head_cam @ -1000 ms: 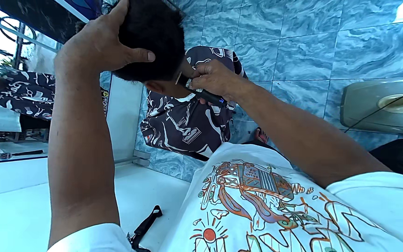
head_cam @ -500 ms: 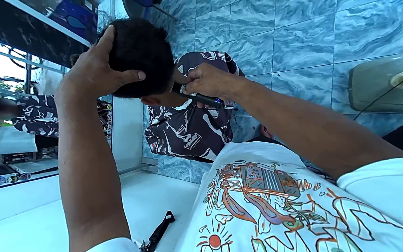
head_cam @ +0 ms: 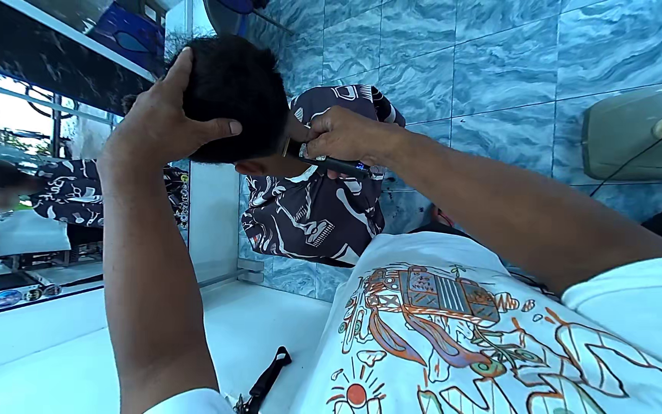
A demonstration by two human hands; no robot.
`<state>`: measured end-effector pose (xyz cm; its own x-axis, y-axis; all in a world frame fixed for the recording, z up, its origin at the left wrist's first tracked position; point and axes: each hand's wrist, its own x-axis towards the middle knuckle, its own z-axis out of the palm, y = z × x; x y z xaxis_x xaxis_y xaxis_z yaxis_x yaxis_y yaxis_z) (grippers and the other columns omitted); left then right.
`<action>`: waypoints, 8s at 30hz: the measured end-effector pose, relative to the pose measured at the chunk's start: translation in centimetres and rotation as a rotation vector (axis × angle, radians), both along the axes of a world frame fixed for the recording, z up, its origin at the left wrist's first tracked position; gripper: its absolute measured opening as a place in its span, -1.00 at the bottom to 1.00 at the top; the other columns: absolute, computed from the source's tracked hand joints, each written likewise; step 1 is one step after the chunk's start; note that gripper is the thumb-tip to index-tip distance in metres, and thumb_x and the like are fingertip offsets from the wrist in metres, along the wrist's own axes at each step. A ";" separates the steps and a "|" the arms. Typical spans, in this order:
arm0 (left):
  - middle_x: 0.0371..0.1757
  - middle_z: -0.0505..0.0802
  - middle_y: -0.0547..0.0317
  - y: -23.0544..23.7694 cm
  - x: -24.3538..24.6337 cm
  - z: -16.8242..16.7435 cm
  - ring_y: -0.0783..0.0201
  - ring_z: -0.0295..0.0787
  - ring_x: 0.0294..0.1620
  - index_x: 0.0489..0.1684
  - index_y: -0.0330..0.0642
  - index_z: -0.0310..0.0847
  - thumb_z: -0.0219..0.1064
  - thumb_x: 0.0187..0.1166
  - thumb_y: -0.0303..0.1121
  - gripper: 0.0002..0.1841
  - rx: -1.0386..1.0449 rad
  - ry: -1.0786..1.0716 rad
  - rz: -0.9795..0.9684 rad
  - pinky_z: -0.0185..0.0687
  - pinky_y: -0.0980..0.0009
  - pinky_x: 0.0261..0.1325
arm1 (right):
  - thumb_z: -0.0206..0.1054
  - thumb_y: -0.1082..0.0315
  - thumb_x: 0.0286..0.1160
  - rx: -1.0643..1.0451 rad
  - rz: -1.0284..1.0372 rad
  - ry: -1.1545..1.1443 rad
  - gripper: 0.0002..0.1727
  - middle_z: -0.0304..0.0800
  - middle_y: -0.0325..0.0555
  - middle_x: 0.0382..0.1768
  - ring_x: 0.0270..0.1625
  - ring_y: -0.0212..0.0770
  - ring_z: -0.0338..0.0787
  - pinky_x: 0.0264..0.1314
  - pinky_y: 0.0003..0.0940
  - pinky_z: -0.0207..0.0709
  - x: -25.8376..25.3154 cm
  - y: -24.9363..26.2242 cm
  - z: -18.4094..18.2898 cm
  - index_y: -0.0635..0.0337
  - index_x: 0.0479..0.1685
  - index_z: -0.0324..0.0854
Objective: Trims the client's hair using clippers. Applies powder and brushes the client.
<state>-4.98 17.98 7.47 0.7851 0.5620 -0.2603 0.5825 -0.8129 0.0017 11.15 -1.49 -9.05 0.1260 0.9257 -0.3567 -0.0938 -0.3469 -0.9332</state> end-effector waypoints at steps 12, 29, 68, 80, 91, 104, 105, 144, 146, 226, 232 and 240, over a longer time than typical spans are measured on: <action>0.72 0.48 -0.21 0.2 -0.1 0.0 -0.20 0.44 0.69 0.98 0.15 -0.23 0.55 0.23 0.35 0.27 -0.001 -0.002 -0.007 0.27 -0.34 0.66 | 0.36 0.22 0.66 0.053 -0.003 -0.020 -0.73 0.81 0.04 -0.36 -0.61 -0.16 0.77 -0.65 -0.27 0.69 0.0 0.1 -0.2 0.24 0.08 0.72; 0.22 0.80 -0.18 -0.5 0.7 -0.4 -0.16 0.74 0.30 0.38 -0.02 0.61 0.41 0.20 0.51 -0.10 0.048 0.001 0.022 0.48 -0.43 0.34 | 0.39 0.23 0.66 0.005 0.016 -0.021 -0.67 0.84 0.10 -0.18 -0.45 -0.09 0.87 -0.45 -0.20 0.84 -1.5 -1.0 -1.9 0.28 0.21 0.63; -0.18 0.90 0.43 6.1 1.9 -4.9 0.59 0.83 -0.20 -0.04 0.32 0.84 0.49 0.23 0.43 -0.47 -0.358 -0.189 -0.066 0.76 0.50 -0.11 | 0.33 0.30 0.67 0.101 -0.240 -0.019 -0.69 0.77 0.10 -0.15 -0.40 -0.05 0.88 -0.44 -0.14 0.86 -5.7 -0.3 -1.0 0.30 0.23 0.52; -0.10 0.90 0.37 6.2 2.6 -4.8 0.53 0.83 -0.11 0.04 0.24 0.81 0.47 0.18 0.49 -0.36 -0.305 -0.100 0.011 0.75 0.40 0.03 | 0.35 0.31 0.65 0.165 -0.234 -0.037 -0.69 0.79 0.07 -0.12 -0.35 -0.09 0.89 -0.39 -0.18 0.86 -5.7 -0.2 -1.2 0.28 0.22 0.52; 0.00 0.86 0.17 6.2 3.4 -4.4 0.31 0.80 0.04 0.12 0.10 0.77 0.41 0.19 0.53 -0.24 -0.207 -0.026 -0.023 0.68 0.09 0.22 | 0.36 0.32 0.63 0.214 -0.257 -0.065 -0.68 0.78 0.04 -0.12 -0.37 -0.15 0.87 -0.37 -0.24 0.85 -5.8 0.0 -1.3 0.29 0.23 0.52; -0.03 0.87 0.22 6.1 3.6 -4.0 0.38 0.82 -0.01 0.13 0.16 0.76 0.42 0.10 0.58 -0.20 -0.177 -0.007 0.019 0.72 0.17 0.16 | 0.40 0.28 0.58 0.292 -0.274 -0.158 -0.67 0.77 -0.01 -0.10 -0.25 -0.19 0.88 -0.20 -0.20 0.88 -5.8 0.2 -2.0 0.26 0.19 0.56; -0.03 0.86 0.22 6.2 3.6 -4.0 0.37 0.82 -0.01 0.14 0.16 0.75 0.42 0.10 0.59 -0.20 -0.175 -0.001 0.020 0.72 0.17 0.16 | 0.40 0.27 0.59 0.305 -0.270 -0.172 -0.66 0.78 -0.02 -0.08 -0.23 -0.21 0.88 -0.17 -0.21 0.88 -5.8 0.2 -2.0 0.25 0.20 0.56; 0.58 0.59 -0.24 0.7 3.5 0.7 -0.18 0.52 0.61 0.86 0.18 0.13 0.52 0.34 0.29 0.02 -0.034 0.091 -0.027 0.33 -0.39 0.57 | 0.31 0.29 0.72 0.128 -0.243 0.157 -0.67 0.78 0.11 -0.11 -0.37 -0.13 0.87 -0.36 -0.23 0.83 -6.5 -0.4 -1.2 0.38 0.22 0.53; 0.60 0.56 -0.25 0.8 3.5 0.7 -0.20 0.50 0.62 0.86 0.19 0.12 0.52 0.33 0.30 0.03 -0.027 0.089 -0.023 0.32 -0.41 0.56 | 0.33 0.32 0.69 0.159 -0.252 0.161 -0.68 0.79 0.12 -0.09 -0.35 -0.12 0.87 -0.34 -0.24 0.83 -6.4 -0.2 -1.5 0.39 0.21 0.53; 0.66 0.52 -0.23 1.3 3.4 0.7 -0.16 0.45 0.67 0.93 0.13 -0.02 0.55 0.28 0.32 0.15 -0.031 0.108 -0.036 0.27 -0.35 0.65 | 0.37 0.32 0.66 0.128 -0.158 0.097 -0.74 0.81 0.06 -0.22 -0.43 -0.15 0.85 -0.42 -0.28 0.81 -3.4 -0.3 -0.7 0.32 0.14 0.62; 0.66 0.51 -0.25 1.4 3.5 0.7 -0.19 0.44 0.68 0.93 0.13 -0.01 0.54 0.28 0.33 0.15 -0.026 0.108 -0.037 0.25 -0.37 0.64 | 0.38 0.33 0.65 0.157 -0.148 0.099 -0.72 0.80 0.07 -0.18 -0.39 -0.16 0.86 -0.38 -0.27 0.82 -3.4 -0.2 -0.8 0.33 0.17 0.61; 0.61 0.58 -0.19 1.5 3.5 0.6 -0.12 0.52 0.62 0.90 0.12 0.03 0.55 0.30 0.28 0.11 -0.049 0.093 -0.054 0.34 -0.32 0.62 | 0.35 0.36 0.67 0.163 -0.132 0.056 -0.77 0.81 0.05 -0.20 -0.37 -0.17 0.85 -0.32 -0.26 0.82 -3.7 -0.5 0.0 0.33 0.12 0.62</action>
